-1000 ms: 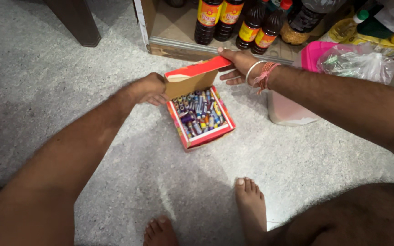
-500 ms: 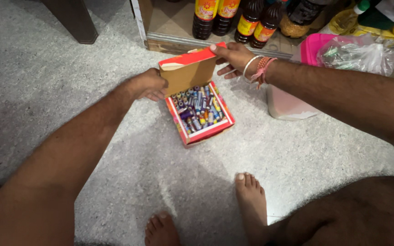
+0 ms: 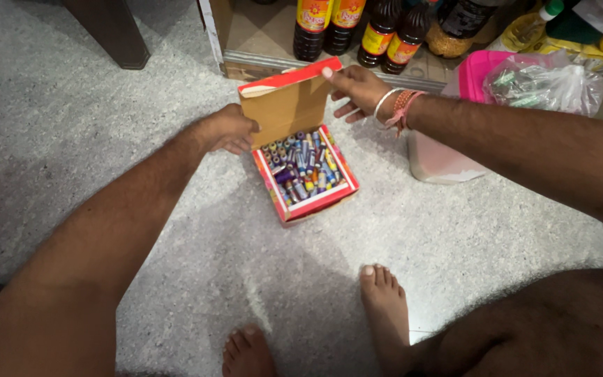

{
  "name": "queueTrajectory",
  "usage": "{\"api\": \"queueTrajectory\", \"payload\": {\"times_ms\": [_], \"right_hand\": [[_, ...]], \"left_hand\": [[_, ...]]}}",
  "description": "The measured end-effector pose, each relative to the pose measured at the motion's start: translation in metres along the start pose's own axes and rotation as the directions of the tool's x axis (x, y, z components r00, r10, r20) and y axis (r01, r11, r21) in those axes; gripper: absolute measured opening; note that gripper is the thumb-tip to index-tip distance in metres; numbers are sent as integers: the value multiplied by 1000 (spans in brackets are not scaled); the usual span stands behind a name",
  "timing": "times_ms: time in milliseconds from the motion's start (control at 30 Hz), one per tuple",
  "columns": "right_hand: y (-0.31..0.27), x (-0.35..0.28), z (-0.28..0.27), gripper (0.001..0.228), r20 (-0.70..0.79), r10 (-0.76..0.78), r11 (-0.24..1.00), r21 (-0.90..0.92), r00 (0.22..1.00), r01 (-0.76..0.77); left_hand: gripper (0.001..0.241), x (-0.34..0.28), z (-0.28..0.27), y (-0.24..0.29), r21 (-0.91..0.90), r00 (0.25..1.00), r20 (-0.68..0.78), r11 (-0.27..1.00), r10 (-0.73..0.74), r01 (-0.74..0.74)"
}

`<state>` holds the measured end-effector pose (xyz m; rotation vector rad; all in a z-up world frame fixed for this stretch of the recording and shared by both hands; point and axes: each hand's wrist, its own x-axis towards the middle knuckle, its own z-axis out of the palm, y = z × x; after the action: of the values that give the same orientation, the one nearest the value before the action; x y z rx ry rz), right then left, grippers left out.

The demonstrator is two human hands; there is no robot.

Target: The person organizes snack items in a small shop. They pick up a plastic bag of candies and place it into a display box on the counter. They then retrieve a box of Amtoo crayons from a lower shelf, open it to check the contents, and place it back. Finally, they handle a small white box and a yellow packet, arranging them on the counter.

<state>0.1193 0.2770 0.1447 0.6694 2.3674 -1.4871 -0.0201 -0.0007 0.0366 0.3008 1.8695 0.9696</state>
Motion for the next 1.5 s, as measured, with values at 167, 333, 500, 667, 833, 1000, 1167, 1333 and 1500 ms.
{"api": "queueTrajectory", "payload": {"times_ms": [167,333,500,667,833,1000,1167,1333,1500], "right_hand": [[3,-1,0,82,9,-11,995,-104,1000,12],[10,-1,2,80,9,-39,979,-197,999,40],[19,2,8,78,86,-30,961,-271,996,52],[33,8,6,71,153,-94,920,-364,984,144],[56,15,11,52,301,-396,641,-586,868,496],[74,9,33,45,432,-375,491,-658,820,571],[72,3,51,49,492,-385,430,-653,781,623],[66,-5,71,64,588,-415,290,-637,694,714],[59,-18,87,50,604,-317,262,-685,731,680]], "left_hand": [[56,6,-4,-7,-45,999,12,999,30,-29],[57,12,-3,-11,-59,999,-23,998,30,-31],[58,11,-4,-15,-55,998,-53,997,44,-47],[58,13,-4,-15,-43,997,-67,998,35,-37],[59,15,-3,-16,-44,996,-76,998,50,-53],[58,13,3,-20,-62,988,-117,993,96,-103],[51,15,5,-23,-62,992,-94,994,82,-88],[46,17,7,-28,-65,993,-83,994,84,-89],[46,22,8,-33,-47,993,-93,996,76,-81]]}}
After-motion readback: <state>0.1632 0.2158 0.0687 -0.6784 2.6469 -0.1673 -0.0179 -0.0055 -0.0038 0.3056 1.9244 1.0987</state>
